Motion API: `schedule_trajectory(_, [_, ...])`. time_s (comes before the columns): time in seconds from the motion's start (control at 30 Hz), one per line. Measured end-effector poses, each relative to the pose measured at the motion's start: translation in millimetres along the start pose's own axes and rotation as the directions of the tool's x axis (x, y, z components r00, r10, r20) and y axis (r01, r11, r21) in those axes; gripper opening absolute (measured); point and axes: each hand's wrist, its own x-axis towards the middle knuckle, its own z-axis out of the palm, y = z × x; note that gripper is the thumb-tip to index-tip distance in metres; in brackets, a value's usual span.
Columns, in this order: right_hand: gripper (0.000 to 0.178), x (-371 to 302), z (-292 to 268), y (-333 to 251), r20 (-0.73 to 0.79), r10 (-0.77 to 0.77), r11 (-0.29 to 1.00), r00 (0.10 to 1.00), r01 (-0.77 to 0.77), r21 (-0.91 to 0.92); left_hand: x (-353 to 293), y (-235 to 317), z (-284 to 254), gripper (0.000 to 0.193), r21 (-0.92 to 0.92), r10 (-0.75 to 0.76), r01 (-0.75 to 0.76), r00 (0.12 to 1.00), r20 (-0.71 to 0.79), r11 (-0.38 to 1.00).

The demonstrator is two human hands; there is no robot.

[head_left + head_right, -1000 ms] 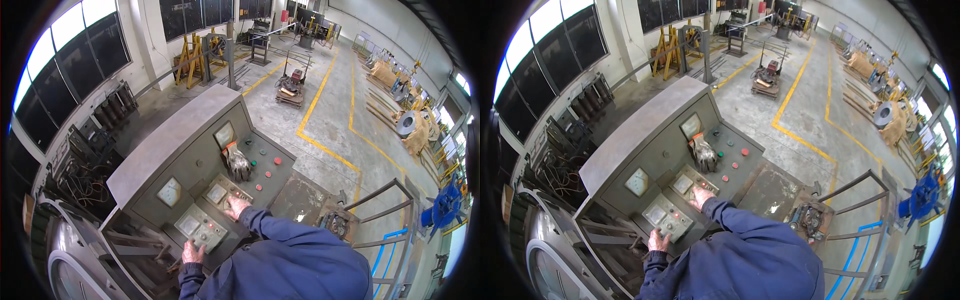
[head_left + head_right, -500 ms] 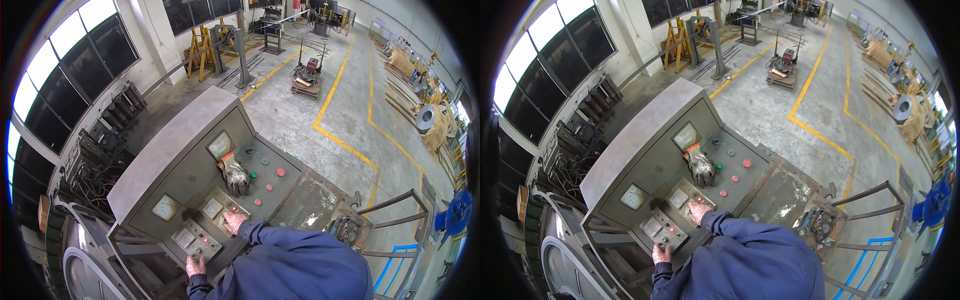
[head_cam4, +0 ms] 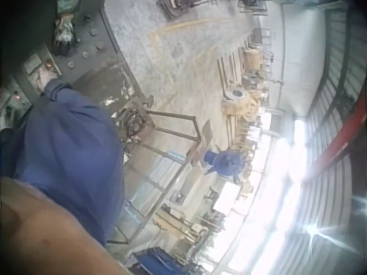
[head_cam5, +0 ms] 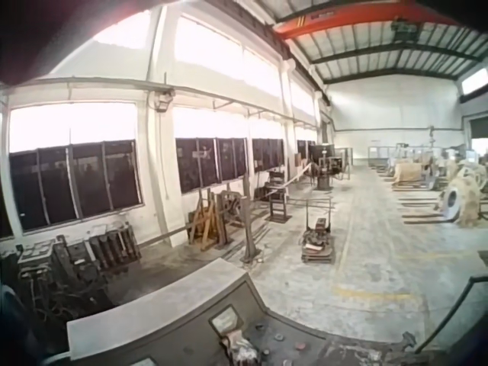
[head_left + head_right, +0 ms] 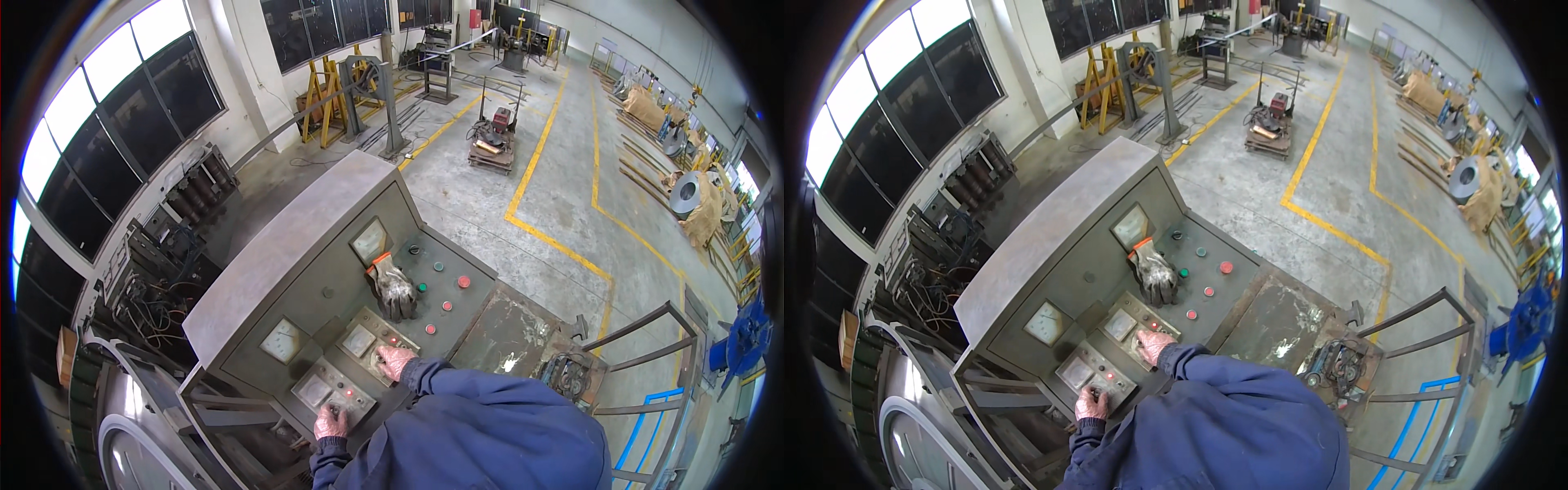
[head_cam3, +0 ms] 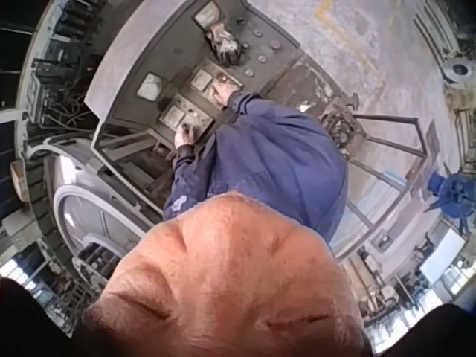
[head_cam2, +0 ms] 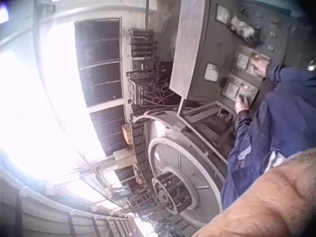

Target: Operating a large industrial machine by interacting with buttons and controls on a console.

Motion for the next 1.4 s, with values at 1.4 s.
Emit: schedule_trajectory(1.4, [0.034,-4.4,-1.9,-7.4,-0.016,0.066,0.998,0.998,-0.066,-0.008,-3.4,-4.1,4.1,0.033,-0.053,0.051,-0.052,0.999,-0.016,0.997])
